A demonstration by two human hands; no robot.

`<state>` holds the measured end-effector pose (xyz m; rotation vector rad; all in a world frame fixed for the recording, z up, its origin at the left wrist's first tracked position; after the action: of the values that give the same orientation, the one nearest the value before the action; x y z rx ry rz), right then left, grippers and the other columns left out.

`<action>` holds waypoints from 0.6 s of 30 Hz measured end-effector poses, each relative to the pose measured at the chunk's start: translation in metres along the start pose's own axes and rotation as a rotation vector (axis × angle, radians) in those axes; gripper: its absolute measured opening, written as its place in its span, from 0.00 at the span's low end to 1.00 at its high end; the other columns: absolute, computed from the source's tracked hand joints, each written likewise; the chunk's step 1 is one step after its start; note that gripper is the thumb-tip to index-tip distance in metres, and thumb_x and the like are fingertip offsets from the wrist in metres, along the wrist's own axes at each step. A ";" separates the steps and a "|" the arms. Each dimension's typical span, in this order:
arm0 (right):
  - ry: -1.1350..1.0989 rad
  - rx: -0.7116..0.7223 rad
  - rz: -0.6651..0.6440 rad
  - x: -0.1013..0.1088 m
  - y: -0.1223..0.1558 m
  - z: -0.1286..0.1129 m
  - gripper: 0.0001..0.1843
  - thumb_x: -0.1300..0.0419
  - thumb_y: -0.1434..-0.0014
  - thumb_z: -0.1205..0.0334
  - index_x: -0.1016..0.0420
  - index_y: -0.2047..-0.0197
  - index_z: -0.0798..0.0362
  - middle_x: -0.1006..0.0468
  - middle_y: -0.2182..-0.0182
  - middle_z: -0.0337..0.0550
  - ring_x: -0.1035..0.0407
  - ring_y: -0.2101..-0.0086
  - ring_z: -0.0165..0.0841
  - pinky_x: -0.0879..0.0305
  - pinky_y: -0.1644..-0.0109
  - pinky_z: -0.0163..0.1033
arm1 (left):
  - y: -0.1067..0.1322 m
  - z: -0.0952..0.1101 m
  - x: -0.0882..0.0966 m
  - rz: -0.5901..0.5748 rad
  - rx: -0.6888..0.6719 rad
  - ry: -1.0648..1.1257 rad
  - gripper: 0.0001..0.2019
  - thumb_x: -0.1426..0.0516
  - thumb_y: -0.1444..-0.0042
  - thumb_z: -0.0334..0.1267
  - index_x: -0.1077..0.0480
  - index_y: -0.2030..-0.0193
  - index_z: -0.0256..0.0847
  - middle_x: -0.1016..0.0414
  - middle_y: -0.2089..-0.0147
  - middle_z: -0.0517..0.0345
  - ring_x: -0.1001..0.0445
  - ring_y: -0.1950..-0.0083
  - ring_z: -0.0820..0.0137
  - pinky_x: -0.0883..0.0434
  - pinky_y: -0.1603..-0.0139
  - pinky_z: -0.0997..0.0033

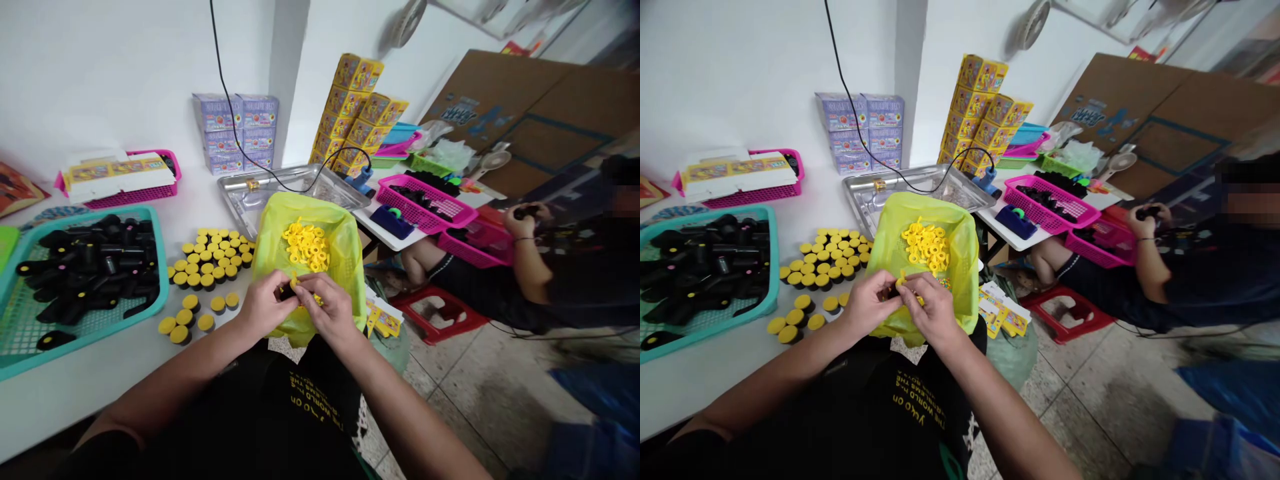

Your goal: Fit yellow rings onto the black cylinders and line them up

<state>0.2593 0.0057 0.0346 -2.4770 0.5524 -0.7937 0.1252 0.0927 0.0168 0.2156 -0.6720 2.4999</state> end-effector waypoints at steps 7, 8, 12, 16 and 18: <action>-0.635 -0.585 -0.064 -0.005 -0.003 -0.003 0.20 0.25 0.54 0.51 0.24 0.61 0.49 0.24 0.68 0.38 0.31 0.69 0.32 0.34 0.70 0.35 | 0.008 0.014 0.008 0.107 -0.334 -0.192 0.05 0.37 0.43 0.34 0.29 0.62 0.41 0.25 0.68 0.59 0.27 0.68 0.70 0.30 0.68 0.72; -0.666 -0.623 -0.104 -0.005 -0.003 -0.006 0.19 0.26 0.54 0.51 0.23 0.62 0.50 0.25 0.69 0.38 0.32 0.71 0.31 0.36 0.71 0.34 | 0.008 0.016 0.010 0.110 -0.388 -0.199 0.05 0.37 0.42 0.33 0.29 0.60 0.41 0.24 0.66 0.58 0.26 0.66 0.69 0.28 0.66 0.71; -0.724 -0.628 -0.053 -0.007 0.000 -0.019 0.15 0.26 0.54 0.54 0.23 0.66 0.50 0.29 0.74 0.35 0.38 0.74 0.28 0.43 0.74 0.33 | 0.011 0.024 0.017 0.095 -0.473 -0.132 0.10 0.36 0.41 0.32 0.28 0.53 0.42 0.24 0.61 0.55 0.25 0.62 0.68 0.26 0.65 0.71; -0.845 -0.691 -0.016 -0.017 0.003 -0.027 0.16 0.26 0.54 0.52 0.24 0.68 0.50 0.31 0.73 0.35 0.40 0.75 0.27 0.44 0.75 0.32 | 0.015 0.024 0.021 0.087 -0.436 -0.036 0.11 0.34 0.42 0.34 0.27 0.53 0.42 0.25 0.60 0.56 0.27 0.64 0.70 0.28 0.69 0.74; -0.911 -0.728 0.009 -0.023 0.003 -0.027 0.17 0.26 0.55 0.50 0.24 0.68 0.51 0.31 0.74 0.35 0.41 0.77 0.27 0.45 0.77 0.32 | 0.017 0.022 0.022 0.100 -0.392 -0.002 0.11 0.33 0.43 0.36 0.27 0.56 0.41 0.27 0.62 0.56 0.29 0.65 0.71 0.30 0.72 0.75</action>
<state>0.2243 0.0063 0.0429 -3.0649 0.5397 0.6936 0.0978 0.0794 0.0352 0.0394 -1.1783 2.3985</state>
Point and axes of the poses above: each hand's wrist, its own y-axis away from the middle knuckle, its own x-axis out of the back of the hand, z = x × y, the point moved 1 cm from there along -y, towards the middle knuckle
